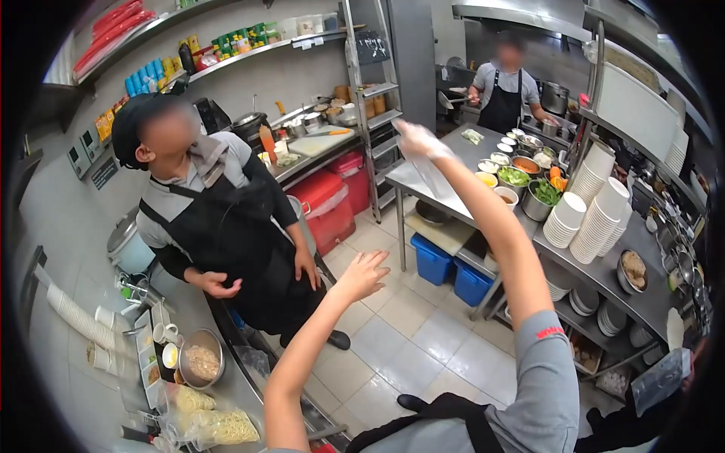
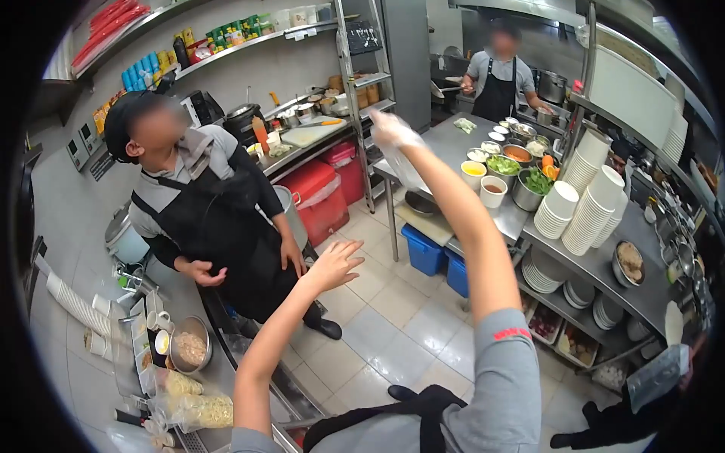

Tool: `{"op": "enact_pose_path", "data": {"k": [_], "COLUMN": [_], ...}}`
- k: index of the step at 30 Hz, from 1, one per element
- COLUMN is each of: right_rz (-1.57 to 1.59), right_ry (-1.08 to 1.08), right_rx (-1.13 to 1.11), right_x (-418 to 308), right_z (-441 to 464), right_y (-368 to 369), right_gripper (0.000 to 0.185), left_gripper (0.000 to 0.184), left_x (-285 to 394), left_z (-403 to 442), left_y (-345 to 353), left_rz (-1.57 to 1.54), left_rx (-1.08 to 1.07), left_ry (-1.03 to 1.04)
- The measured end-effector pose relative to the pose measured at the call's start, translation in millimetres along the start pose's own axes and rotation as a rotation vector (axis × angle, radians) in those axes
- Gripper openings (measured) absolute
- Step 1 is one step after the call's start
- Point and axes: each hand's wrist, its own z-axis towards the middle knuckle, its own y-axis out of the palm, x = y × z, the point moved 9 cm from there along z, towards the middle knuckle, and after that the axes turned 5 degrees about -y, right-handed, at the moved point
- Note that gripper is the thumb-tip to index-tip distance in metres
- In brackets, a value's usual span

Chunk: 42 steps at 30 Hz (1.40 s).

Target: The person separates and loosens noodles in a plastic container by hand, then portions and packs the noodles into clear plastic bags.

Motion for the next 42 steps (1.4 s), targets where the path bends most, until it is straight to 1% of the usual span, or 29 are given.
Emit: {"op": "enact_pose_path", "data": {"k": [1,2,4,7,10,11,14,18,19,22,23,25,26,27,28,29,30,32,33,34,36,38,39,42], "right_rz": [0.174,-0.058,-0.08,0.126,0.218,0.322,-0.097,-0.178,-0.087,-0.077,-0.071,0.073,0.145,-0.12,-0.06,-0.168,-0.273,-0.467,-0.454,-0.435,-0.473,-0.219,-0.422,-0.391], "right_ry": [0.217,0.175,0.242,0.502,0.585,0.721,0.436,0.384,0.429,0.47,0.436,0.553,0.607,0.383,0.42,0.283,0.14,-0.024,-0.169,-0.268,-0.487,-0.488,-0.482,-0.553], "right_rx": [-0.096,-0.016,-0.031,0.099,0.179,0.155,-0.123,-0.044,-0.011,-0.053,-0.051,0.016,0.044,-0.029,0.018,0.006,-0.007,-0.217,-0.162,-0.121,-0.188,-0.284,-0.451,-0.756], "right_x": [-54,-32,-48,-34,-66,-66,-86,-46,-45,-53,-48,-24,-12,-15,-34,-35,-37,-76,-77,-94,-140,-158,-186,-250], "right_z": [-20,9,24,41,16,4,10,31,25,8,13,20,26,43,24,37,47,36,44,37,-3,-13,-34,-99], "right_y": [-50,-45,-73,-90,-120,-119,-117,-95,-96,-102,-99,-100,-98,-93,-111,-110,-107,-109,-98,-96,-85,-51,-39,-1], "right_gripper": [0.052,0.047,0.044,0.05,0.055,0.048,0.049,0.059,0.06,0.062,0.053,0.047,0.046,0.047,0.043,0.039,0.036,0.033,0.033,0.036,0.041,0.048,0.05,0.061], "left_gripper": [0.038,0.037,0.037,0.036,0.035,0.035,0.034,0.034,0.034,0.033,0.036,0.042,0.044,0.046,0.047,0.056,0.056,0.057,0.055,0.052,0.047,0.032,0.032,0.032], "left_x": [15,30,56,90,110,114,118,119,121,134,136,138,134,132,131,127,130,131,140,149,172,200,212,246], "left_z": [-2,-6,-16,-41,-65,-74,-95,-114,-115,-109,-108,-106,-108,-113,-117,-124,-120,-108,-94,-79,-56,-39,-33,-31], "left_y": [-1,-3,-16,-46,-67,-74,-84,-77,-75,-87,-89,-95,-98,-104,-111,-114,-129,-162,-186,-212,-260,-294,-305,-322], "left_rz": [-0.041,-0.073,-0.131,-0.201,-0.264,-0.296,-0.329,-0.294,-0.28,-0.278,-0.259,-0.217,-0.192,-0.177,-0.169,-0.132,-0.086,0.004,-0.007,-0.009,-0.058,-0.204,-0.226,-0.152], "left_rx": [-0.022,-0.044,-0.044,-0.012,-0.021,-0.015,-0.024,-0.08,-0.101,-0.091,-0.104,-0.124,-0.181,-0.243,-0.304,-0.484,-0.513,-0.57,-0.442,-0.305,-0.27,-0.171,-0.127,-0.017], "left_ry": [0.014,0.029,0.042,0.019,-0.044,-0.068,-0.15,-0.204,-0.211,-0.17,-0.163,-0.153,-0.197,-0.248,-0.302,-0.395,-0.401,-0.424,-0.329,-0.241,-0.142,0.023,0.079,0.15]}}
